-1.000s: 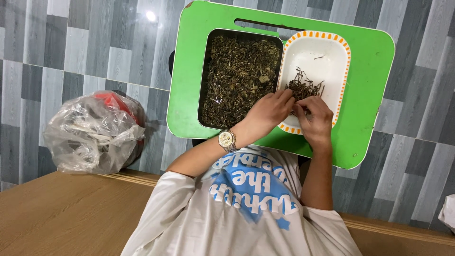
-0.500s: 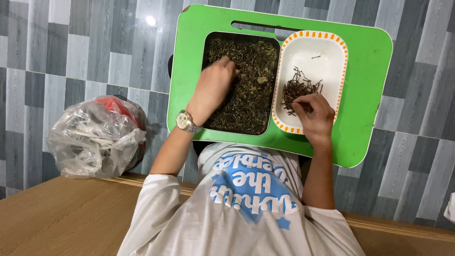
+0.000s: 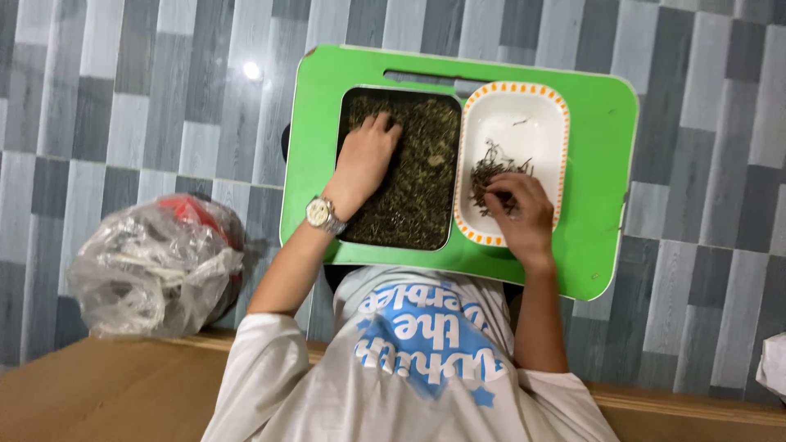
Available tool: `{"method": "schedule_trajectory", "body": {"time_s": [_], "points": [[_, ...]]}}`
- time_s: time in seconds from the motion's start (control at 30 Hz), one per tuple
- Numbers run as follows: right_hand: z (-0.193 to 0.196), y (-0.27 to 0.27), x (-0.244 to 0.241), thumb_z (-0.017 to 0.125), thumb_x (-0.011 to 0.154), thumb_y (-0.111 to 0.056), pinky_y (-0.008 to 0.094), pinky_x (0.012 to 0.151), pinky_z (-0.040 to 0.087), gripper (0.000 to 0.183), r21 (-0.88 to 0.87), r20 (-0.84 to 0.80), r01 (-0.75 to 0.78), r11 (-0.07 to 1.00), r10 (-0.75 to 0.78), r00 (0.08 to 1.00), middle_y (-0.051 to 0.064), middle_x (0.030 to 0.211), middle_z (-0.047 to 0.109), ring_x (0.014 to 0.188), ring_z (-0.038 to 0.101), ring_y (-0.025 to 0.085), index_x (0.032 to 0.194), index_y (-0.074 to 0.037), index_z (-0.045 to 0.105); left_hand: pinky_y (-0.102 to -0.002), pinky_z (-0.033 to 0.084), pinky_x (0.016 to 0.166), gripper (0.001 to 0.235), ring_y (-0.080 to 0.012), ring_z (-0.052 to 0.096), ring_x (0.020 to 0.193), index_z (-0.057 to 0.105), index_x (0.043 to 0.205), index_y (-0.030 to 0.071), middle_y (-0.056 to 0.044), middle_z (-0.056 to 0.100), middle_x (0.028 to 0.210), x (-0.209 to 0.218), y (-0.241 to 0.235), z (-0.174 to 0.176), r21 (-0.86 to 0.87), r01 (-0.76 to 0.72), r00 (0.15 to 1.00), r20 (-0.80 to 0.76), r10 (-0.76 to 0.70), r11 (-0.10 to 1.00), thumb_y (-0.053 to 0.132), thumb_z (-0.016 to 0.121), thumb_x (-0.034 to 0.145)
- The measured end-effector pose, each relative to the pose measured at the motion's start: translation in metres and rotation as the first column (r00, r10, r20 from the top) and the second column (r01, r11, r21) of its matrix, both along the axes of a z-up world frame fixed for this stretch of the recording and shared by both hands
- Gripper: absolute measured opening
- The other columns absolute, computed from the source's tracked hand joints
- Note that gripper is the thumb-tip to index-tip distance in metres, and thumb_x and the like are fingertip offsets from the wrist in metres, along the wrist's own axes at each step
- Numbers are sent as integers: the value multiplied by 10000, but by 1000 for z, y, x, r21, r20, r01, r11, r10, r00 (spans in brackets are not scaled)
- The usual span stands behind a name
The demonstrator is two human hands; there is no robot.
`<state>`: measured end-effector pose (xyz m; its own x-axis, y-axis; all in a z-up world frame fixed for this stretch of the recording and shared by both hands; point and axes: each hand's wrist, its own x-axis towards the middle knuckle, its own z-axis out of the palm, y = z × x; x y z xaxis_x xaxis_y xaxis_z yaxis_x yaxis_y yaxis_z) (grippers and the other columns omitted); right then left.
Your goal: The person sits on the floor and sorts dried green herbs from a metal tray into a white bowl using both hands. They pick up small handfuls of the herbs, separate them, and place the selected portions into the bowl.
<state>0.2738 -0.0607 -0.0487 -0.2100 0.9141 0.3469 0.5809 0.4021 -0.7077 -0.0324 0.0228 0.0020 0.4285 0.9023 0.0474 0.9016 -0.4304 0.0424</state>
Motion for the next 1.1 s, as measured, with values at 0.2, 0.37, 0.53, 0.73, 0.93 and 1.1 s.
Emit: {"method": "schedule_trajectory", "body": {"time_s": [0.2, 0.37, 0.53, 0.73, 0.93, 1.1], "points": [[-6, -3, 2, 701, 1028, -223, 416, 875, 548, 94, -37, 41, 6, 999, -4, 999, 46, 986, 682, 978, 676, 263, 1050, -134, 725, -359, 590, 679, 175, -269, 704, 908, 729, 1024, 74, -142, 667, 1070, 14, -21, 15, 16, 42, 999, 18, -42, 999, -26, 627, 923], [16, -3, -3, 716, 1007, -274, 384, 825, 550, 119, -55, 26, -25, 998, 27, 999, 9, 901, 665, 883, 668, 230, 1002, -157, 732, -304, 556, 634, 69, -227, 688, 808, 732, 958, 67, -126, 675, 990, 60, -51, 25, 95, 173, 976, 121, -183, 980, 59, 664, 950], [9, -2, -2, 720, 1001, -351, 402, 762, 557, 221, -69, 25, -22, 997, 24, 999, 44, 839, 650, 834, 668, 258, 977, -131, 717, -344, 530, 603, 57, -230, 680, 803, 700, 941, 114, -64, 659, 935, 101, -62, -14, 199, 323, 921, 161, -356, 925, 102, 672, 893], [4, -2, 1, 722, 1002, -125, 451, 704, 538, 85, -14, 84, 16, 1000, -14, 996, 101, 794, 621, 786, 659, 352, 927, -99, 690, -354, 478, 584, 120, -239, 645, 749, 664, 920, 119, -42, 593, 851, 115, -62, -17, 346, 252, 939, 139, -315, 904, 179, 711, 827], [13, -7, -6, 724, 1016, -109, 500, 730, 537, 74, -39, 35, 55, 998, -54, 998, 160, 887, 649, 847, 667, 412, 1039, -59, 675, -356, 512, 551, 89, -222, 682, 743, 720, 922, 135, -27, 676, 887, 73, -47, 1, 130, 280, 934, 193, -301, 951, 106, 647, 880], [30, 0, -12, 695, 1005, -37, 428, 819, 548, 93, 23, -16, 12, 1000, -11, 1000, 103, 1043, 685, 945, 682, 330, 1091, -71, 706, -338, 520, 535, 122, -183, 691, 663, 726, 896, 128, -24, 675, 837, 22, -21, 10, 207, 35, 999, -9, -34, 978, 43, 638, 892]]}}
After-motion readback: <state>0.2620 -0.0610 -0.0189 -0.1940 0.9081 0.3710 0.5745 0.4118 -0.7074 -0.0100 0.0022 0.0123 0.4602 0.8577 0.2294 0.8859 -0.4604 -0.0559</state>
